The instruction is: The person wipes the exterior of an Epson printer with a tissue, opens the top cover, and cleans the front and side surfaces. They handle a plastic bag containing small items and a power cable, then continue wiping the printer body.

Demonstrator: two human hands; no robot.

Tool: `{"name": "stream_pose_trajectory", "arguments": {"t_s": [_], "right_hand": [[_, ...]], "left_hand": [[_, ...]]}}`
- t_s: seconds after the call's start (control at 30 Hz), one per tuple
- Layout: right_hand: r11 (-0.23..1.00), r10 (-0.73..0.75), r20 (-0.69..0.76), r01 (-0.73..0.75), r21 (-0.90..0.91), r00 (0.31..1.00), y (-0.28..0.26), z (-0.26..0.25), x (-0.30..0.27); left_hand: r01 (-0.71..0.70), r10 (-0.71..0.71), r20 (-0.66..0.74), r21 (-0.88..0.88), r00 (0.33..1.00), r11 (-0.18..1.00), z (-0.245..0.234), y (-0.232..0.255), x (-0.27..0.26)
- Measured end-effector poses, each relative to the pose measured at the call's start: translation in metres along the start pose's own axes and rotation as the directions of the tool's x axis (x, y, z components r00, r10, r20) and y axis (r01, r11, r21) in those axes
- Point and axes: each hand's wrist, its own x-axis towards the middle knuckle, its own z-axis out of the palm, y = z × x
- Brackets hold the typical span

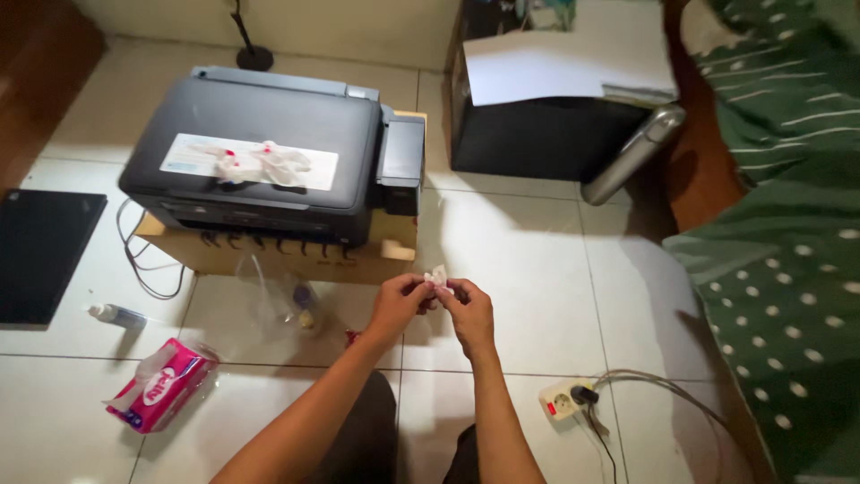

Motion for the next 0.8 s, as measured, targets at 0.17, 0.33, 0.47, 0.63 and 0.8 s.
{"name": "stream_pose_trajectory", "arguments": {"t_s": [0.17, 0.33, 0.47, 0.63, 0.8], "right_hand": [[1.0, 0.028, -0.09, -0.027, 0.014, 0.996, 0.019, -0.01, 0.068], [0.991, 0.09, -0.152, -0.074, 0.111, 0.984, 0.034, -0.013, 0.131], [0.976, 0.045, -0.126, -0.017, 0.215, 0.991, 0.046, 0.0, 0.171], [0.992, 0.04, -0.129, -0.023, 0.128, 0.991, 0.058, 0.02, 0.206], [0.99, -0.025, -0.076, 0.035, 0.134, 0.997, 0.058, 0.037, 0.226]], "left_hand": [[-0.054, 0.118, -0.182, 0.321, 0.976, 0.945, 0.017, -0.021, 0.051], [-0.283, 0.564, -0.109, 0.778, 0.819, 0.561, 0.03, -0.026, 0.088], [-0.304, 0.696, -0.093, 0.853, 0.712, 0.425, 0.041, -0.023, 0.119], [-0.249, 0.736, -0.15, 0.881, 0.66, 0.403, 0.033, -0.016, 0.151], [-0.215, 0.699, -0.219, 0.852, 0.681, 0.477, 0.026, -0.011, 0.163]]}}
